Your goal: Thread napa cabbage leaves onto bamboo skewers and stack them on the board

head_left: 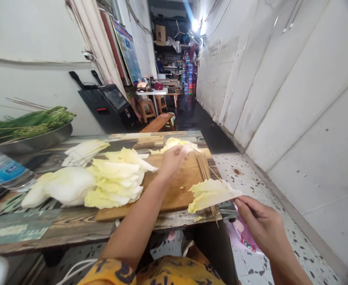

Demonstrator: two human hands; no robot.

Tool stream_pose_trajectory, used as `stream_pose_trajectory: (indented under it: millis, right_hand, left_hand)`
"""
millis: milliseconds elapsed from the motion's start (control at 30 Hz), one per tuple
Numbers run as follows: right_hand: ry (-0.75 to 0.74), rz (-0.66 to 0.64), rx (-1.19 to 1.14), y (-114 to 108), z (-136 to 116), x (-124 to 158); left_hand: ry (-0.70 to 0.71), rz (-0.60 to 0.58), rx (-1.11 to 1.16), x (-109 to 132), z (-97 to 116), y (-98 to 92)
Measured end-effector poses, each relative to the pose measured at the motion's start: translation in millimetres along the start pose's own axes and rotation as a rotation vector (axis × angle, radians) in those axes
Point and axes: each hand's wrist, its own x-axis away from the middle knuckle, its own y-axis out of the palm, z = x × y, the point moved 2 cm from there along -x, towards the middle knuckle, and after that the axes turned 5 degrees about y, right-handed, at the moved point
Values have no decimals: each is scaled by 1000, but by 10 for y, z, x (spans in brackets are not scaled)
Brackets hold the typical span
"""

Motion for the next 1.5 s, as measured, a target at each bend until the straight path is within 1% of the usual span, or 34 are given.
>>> stream_pose_trajectory:
  millis: [33, 67, 133, 200, 300, 400, 500, 733, 1067, 1233, 1400, 1500]
  right_hand:
    - [-23, -32, 16, 14, -43, 3]
    - [-47, -63, 36, 27, -86, 8]
    - [-88, -125, 78, 47, -167, 26]
    - [-105, -169, 108, 59, -236, 52]
    - [-108, -203, 129, 74, -314, 98]
    - [-120, -231, 147, 96, -364, 141]
    - [-126, -246, 165, 109, -390, 174]
    - [-164, -260, 206, 97, -434, 187]
    - [-173, -268, 218, 118, -405, 165]
    - [-170, -255, 243, 112, -414, 153]
    - [-185, -234, 264, 112, -427, 152]
    - [-185, -229, 271, 111, -420, 148]
  left_hand:
    - [-40, -48, 257, 195, 32, -31]
    - [-89, -77, 461, 378, 54, -68]
    - [-188, -83, 742, 677, 75, -162]
    - [-264, -43, 867, 873, 82, -273]
    - [-302, -5, 942, 1018, 106, -418]
    - [-306, 1, 980, 1085, 135, -504]
    - [-313, 14, 997, 1129, 139, -540]
    - [-281, 2, 980, 1168, 148, -559]
    - [-250, -7, 947, 1164, 142, -560]
    - [-228, 27, 899, 1169, 157, -570]
    - [-186, 107, 810, 1175, 161, -562]
    - [-180, 130, 772, 1183, 161, -567]
